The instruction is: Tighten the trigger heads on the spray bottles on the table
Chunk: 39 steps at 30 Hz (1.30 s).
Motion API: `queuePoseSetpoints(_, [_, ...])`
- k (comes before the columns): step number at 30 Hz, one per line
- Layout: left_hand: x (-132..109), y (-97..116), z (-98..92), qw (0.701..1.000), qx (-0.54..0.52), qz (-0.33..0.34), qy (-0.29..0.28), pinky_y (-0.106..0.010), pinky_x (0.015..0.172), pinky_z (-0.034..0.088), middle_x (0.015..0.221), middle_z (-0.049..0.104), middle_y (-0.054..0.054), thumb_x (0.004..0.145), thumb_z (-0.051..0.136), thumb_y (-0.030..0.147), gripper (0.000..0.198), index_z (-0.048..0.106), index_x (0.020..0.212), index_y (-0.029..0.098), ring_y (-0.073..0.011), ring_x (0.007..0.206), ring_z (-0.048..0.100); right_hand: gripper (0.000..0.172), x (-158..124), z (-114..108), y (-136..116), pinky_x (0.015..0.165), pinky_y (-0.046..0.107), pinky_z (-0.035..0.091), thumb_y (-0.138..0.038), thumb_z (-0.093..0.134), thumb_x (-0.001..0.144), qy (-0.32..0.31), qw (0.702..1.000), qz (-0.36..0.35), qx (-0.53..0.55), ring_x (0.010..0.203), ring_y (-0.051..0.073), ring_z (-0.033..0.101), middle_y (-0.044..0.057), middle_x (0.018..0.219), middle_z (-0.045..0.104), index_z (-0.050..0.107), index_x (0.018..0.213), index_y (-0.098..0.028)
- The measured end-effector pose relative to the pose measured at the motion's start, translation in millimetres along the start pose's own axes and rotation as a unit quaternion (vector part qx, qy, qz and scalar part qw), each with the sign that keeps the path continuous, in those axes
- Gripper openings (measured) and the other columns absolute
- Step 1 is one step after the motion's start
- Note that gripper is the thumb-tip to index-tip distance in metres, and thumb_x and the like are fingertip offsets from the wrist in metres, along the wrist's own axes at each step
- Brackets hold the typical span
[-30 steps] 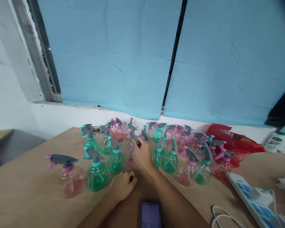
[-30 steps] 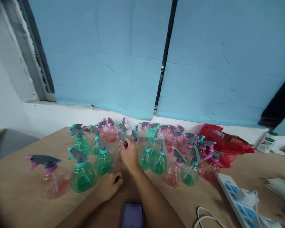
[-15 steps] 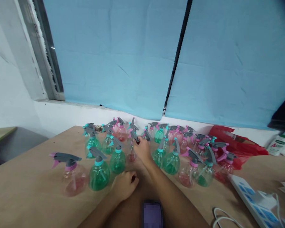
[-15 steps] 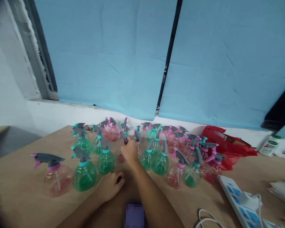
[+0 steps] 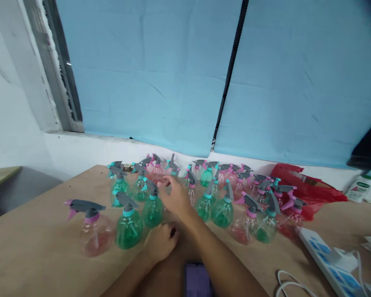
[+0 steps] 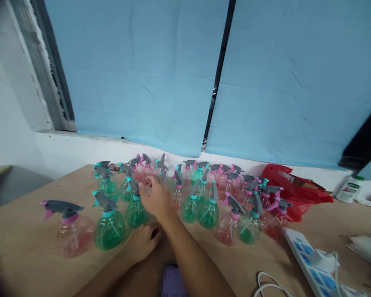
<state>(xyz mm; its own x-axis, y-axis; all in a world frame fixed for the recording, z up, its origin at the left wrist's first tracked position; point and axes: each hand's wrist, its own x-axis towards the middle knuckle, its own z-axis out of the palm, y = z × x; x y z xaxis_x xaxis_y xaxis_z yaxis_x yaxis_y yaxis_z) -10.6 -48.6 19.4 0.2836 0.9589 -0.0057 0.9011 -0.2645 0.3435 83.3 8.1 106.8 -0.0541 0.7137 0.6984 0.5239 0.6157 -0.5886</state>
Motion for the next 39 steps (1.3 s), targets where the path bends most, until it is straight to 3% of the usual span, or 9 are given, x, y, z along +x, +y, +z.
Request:
queuePoseSetpoints(6, [-1, -1, -0.7, 1.0, -0.019, 0.006, -0.009, -0.034, 0.087, 0.051, 0.109, 0.077, -0.009, 0.097, 0.044, 0.033, 0.031, 0.071, 0.106, 0.024, -0.0268, 0.104, 0.071, 0.021, -2, 28, 3, 0.065, 0.025, 0.042, -0.042, 0.067, 0.086, -0.098, 0.994, 0.032, 0.027, 0.072, 0.017, 0.063, 0.0, 0.081, 0.071, 0.071, 0.094, -0.023])
queuePoseSetpoints(11, [1, -4, 2.3, 1.0, -0.004, 0.019, -0.007, -0.034, 0.083, 0.052, 0.105, 0.078, -0.011, 0.097, 0.041, 0.033, 0.033, 0.071, 0.105, 0.022, -0.0281, 0.099, 0.073, 0.015, -11, 41, 19, 0.062, 0.022, 0.043, -0.034, 0.065, 0.085, -0.097, 0.99, 0.028, 0.093, 0.066, 0.013, 0.057, -0.002, 0.075, 0.067, 0.071, 0.09, -0.021])
queuePoseSetpoints(15, [1, -6, 6.4, 0.999, -0.009, 0.039, 0.0, -0.034, 0.083, 0.052, 0.107, 0.077, -0.011, 0.096, 0.042, 0.032, 0.032, 0.072, 0.102, 0.021, -0.0282, 0.1, 0.073, 0.031, -19, 48, 25, 0.071, 0.024, 0.048, -0.025, 0.064, 0.079, -0.061, 0.987, -0.004, 0.151, 0.079, 0.016, 0.059, 0.001, 0.09, 0.069, 0.069, 0.109, -0.021])
queuePoseSetpoints(19, [-1, -4, 6.5, 0.999, -0.012, 0.045, -0.004, -0.034, 0.081, 0.052, 0.106, 0.078, -0.011, 0.096, 0.041, 0.033, 0.034, 0.072, 0.101, 0.021, -0.028, 0.099, 0.073, 0.031, -22, 47, 26, 0.068, 0.023, 0.048, -0.016, 0.06, 0.071, -0.072, 0.983, 0.0, 0.167, 0.077, 0.016, 0.059, 0.0, 0.084, 0.066, 0.069, 0.1, -0.019])
queuePoseSetpoints(22, [-2, 1, 5.7, 0.999, -0.017, 0.036, -0.012, -0.034, 0.084, 0.051, 0.109, 0.077, -0.009, 0.096, 0.043, 0.032, 0.031, 0.071, 0.104, 0.023, -0.027, 0.102, 0.071, 0.037, -24, 37, 24, 0.067, 0.023, 0.049, -0.012, 0.055, 0.068, -0.082, 0.98, 0.003, 0.18, 0.072, 0.015, 0.058, -0.002, 0.079, 0.063, 0.068, 0.102, -0.02])
queuePoseSetpoints(25, [-3, 5, 6.8, 0.999, -0.017, 0.043, -0.024, -0.033, 0.081, 0.05, 0.102, 0.077, -0.009, 0.095, 0.044, 0.031, 0.029, 0.071, 0.097, 0.022, -0.026, 0.097, 0.072, 0.039, -27, 19, 24, 0.077, 0.026, 0.052, -0.01, 0.054, 0.068, -0.064, 0.978, -0.025, 0.195, 0.08, 0.017, 0.062, 0.001, 0.086, 0.064, 0.069, 0.103, -0.021])
queuePoseSetpoints(29, [-5, 7, 8.0, 0.998, 0.0, 0.065, -0.012, -0.031, 0.073, 0.047, 0.087, 0.077, -0.006, 0.091, 0.047, 0.027, 0.025, 0.07, 0.084, 0.023, -0.0245, 0.084, 0.072, 0.027, -29, -13, 32, 0.089, 0.033, 0.052, -0.013, 0.055, 0.074, -0.052, 0.963, -0.033, 0.261, 0.095, 0.021, 0.066, 0.006, 0.102, 0.069, 0.074, 0.091, -0.021])
queuePoseSetpoints(34, [-5, 5, 5.3, 0.997, -0.003, 0.082, -0.002, -0.029, 0.072, 0.043, 0.083, 0.076, -0.002, 0.089, 0.049, 0.026, 0.021, 0.07, 0.083, 0.025, -0.0216, 0.082, 0.07, 0.029, -32, -50, 56, 0.075, 0.035, 0.057, -0.02, 0.056, 0.077, -0.125, 0.946, 0.045, 0.295, 0.078, 0.021, 0.069, 0.003, 0.087, 0.076, 0.078, 0.096, -0.024])
queuePoseSetpoints(39, [-1, 3, 6.6, 0.998, -0.017, 0.068, 0.001, -0.027, 0.072, 0.043, 0.087, 0.076, -0.003, 0.089, 0.048, 0.026, 0.021, 0.069, 0.085, 0.024, -0.0209, 0.086, 0.069, 0.034, -39, -68, 68, 0.066, 0.033, 0.057, -0.019, 0.052, 0.076, -0.141, 0.942, 0.043, 0.301, 0.064, 0.02, 0.069, 0.003, 0.078, 0.075, 0.079, 0.097, -0.024])
